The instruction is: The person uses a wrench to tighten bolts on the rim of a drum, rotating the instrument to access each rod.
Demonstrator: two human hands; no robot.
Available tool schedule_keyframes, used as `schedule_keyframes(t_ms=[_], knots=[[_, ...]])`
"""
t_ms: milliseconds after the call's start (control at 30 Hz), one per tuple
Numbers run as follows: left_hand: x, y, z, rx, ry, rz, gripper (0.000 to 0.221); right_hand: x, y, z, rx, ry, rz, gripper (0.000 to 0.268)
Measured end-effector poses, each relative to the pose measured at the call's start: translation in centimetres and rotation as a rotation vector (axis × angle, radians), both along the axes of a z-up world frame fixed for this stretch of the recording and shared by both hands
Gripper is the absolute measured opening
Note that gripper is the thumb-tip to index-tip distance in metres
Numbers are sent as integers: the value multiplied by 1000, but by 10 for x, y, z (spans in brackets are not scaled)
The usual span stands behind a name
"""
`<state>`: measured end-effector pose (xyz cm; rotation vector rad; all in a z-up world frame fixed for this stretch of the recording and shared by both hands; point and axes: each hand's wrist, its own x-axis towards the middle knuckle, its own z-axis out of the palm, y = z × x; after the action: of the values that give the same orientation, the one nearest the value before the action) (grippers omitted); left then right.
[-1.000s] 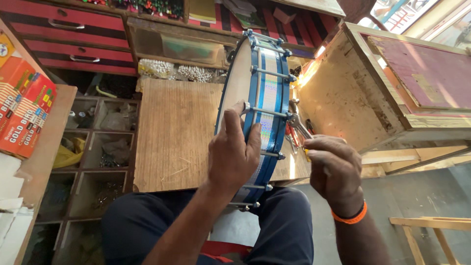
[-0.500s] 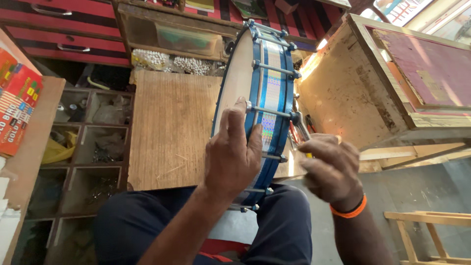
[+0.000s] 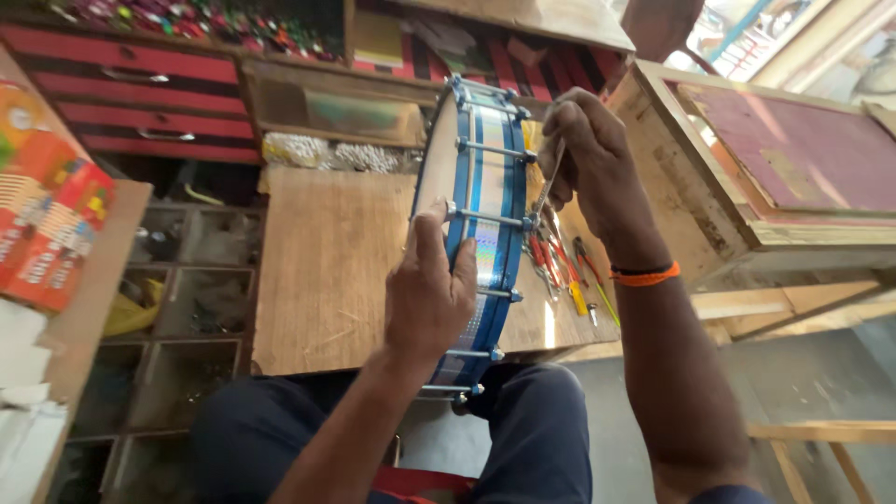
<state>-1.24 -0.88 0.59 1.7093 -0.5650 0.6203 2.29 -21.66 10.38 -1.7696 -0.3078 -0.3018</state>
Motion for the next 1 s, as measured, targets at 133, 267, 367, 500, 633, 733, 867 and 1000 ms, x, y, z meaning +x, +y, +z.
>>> schedule_keyframes(t_ms=[133, 267, 367, 500, 633, 733, 867, 1000], knots=[[-1, 0, 1, -11, 57, 14, 42, -47, -14, -21, 195, -241, -296, 25], [2, -6, -7, -42, 19, 10, 42, -116, -1, -94, -44, -116, -443, 31], [10, -6, -12, -155, 188, -132, 30, -158, 24, -161, -120, 109, -289, 36], [28, 9, -22, -422, 429, -392, 16, -181, 32, -208, -57, 272, -204, 29], [24, 30, -26, -238, 217, -171, 13, -177, 38, -207, -313, 159, -185, 29], [-1, 37, -34, -144, 159, -154, 18, -175, 46, -204, -336, 180, -155, 29], [-22, 39, -37, -82, 107, -142, 18, -176, 50, -206, -267, 275, -125, 30], [-29, 41, -32, -89, 139, -141, 19, -178, 55, -211, -303, 294, -99, 25]])
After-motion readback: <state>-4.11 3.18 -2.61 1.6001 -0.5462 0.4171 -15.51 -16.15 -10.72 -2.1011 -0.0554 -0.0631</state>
